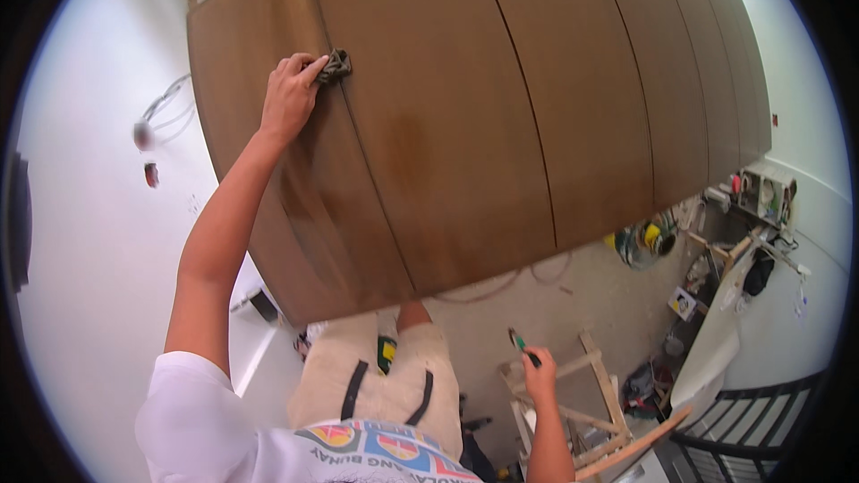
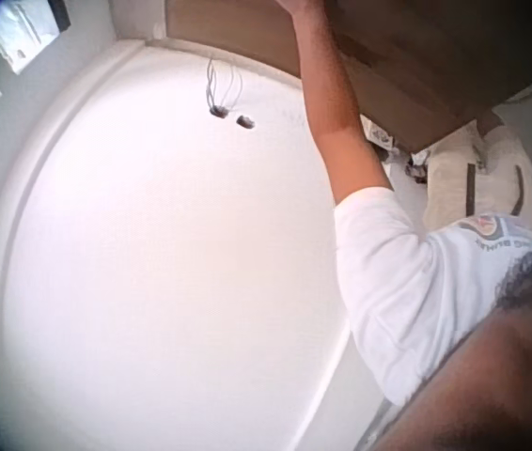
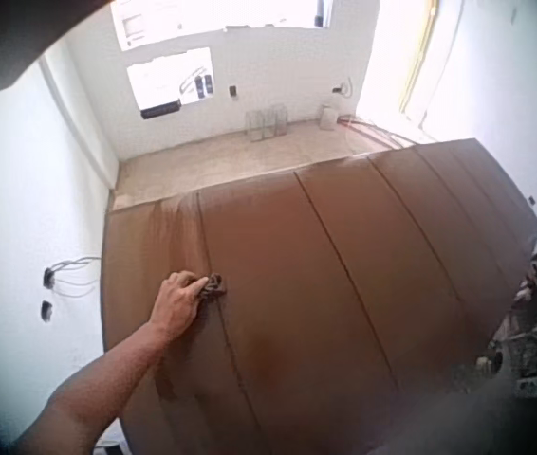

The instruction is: The person applies a brown finish to a large vertical wooden panel using a paintbrush and a cloth. They repeatedly dip the brush into a paint can on the floor, apply the finish in vertical strokes, and wipe the surface with a cloth to blend or remove excess. The work continues across multiple sections of the panel.

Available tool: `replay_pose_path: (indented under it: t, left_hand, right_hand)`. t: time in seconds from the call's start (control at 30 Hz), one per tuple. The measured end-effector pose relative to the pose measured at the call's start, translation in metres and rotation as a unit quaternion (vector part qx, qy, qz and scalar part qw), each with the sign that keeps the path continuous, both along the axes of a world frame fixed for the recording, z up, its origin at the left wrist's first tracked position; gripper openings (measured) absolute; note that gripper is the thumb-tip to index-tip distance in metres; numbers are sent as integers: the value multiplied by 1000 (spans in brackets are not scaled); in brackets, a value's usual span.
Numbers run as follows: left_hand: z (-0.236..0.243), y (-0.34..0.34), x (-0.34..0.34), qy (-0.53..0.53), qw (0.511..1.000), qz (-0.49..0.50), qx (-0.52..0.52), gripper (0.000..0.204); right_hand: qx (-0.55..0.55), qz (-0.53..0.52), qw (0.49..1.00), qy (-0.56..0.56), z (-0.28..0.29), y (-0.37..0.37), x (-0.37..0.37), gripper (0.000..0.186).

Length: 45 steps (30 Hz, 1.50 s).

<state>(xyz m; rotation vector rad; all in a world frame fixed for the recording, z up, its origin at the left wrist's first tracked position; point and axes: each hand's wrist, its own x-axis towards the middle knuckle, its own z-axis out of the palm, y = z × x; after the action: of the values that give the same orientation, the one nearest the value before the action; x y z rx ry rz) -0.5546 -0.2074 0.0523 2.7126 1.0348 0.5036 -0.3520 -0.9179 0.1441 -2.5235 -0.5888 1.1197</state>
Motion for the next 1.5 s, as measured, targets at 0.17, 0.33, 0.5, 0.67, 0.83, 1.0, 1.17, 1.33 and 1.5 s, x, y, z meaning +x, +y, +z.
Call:
replay_pose_path:
  t: [0.17, 0.33, 0.5, 0.67, 0.83, 1.0, 1.17, 1.33, 1.5]
  left_hand:
    - [-13, 158, 18, 16, 996, 69, 50, 33]
    - [-36, 281, 51, -8, 993, 75, 90, 31]
    - [-48, 370, 33, -13, 997, 15, 70, 27]
    - [-19, 230, 40, -58, 998, -4, -32, 36]
    - [5, 33, 20, -63, 992, -17, -104, 47]
    - [25, -160, -19, -40, 985, -37, -163, 55]
    - [31, -313, -53, -19, 979, -79, -189, 53]
    - [51, -388, -72, 17, 934, -193, -300, 36]
    - [46, -313, -58, -57, 987, -47, -145, 41]
  right_hand:
    - [-47, -82, 995, -8, -31, -37, 6, 16]
    - [-94, -152, 984, 0, -35, -29, 7, 15]
    - [-51, -97, 994, 17, -29, 46, 23, 16]
    - [-114, -117, 987, 3, -30, 55, 12, 19]
    - [-137, -160, 976, 62, -51, 54, 8, 23]
    - [-87, -168, 979, 74, -65, 18, 5, 22]
    - [-75, -171, 981, 56, -60, -34, 9, 21]
    - [-66, -194, 977, 59, -58, -68, 19, 19]
    - [-25, -211, 976, 56, -59, -103, 20, 15]
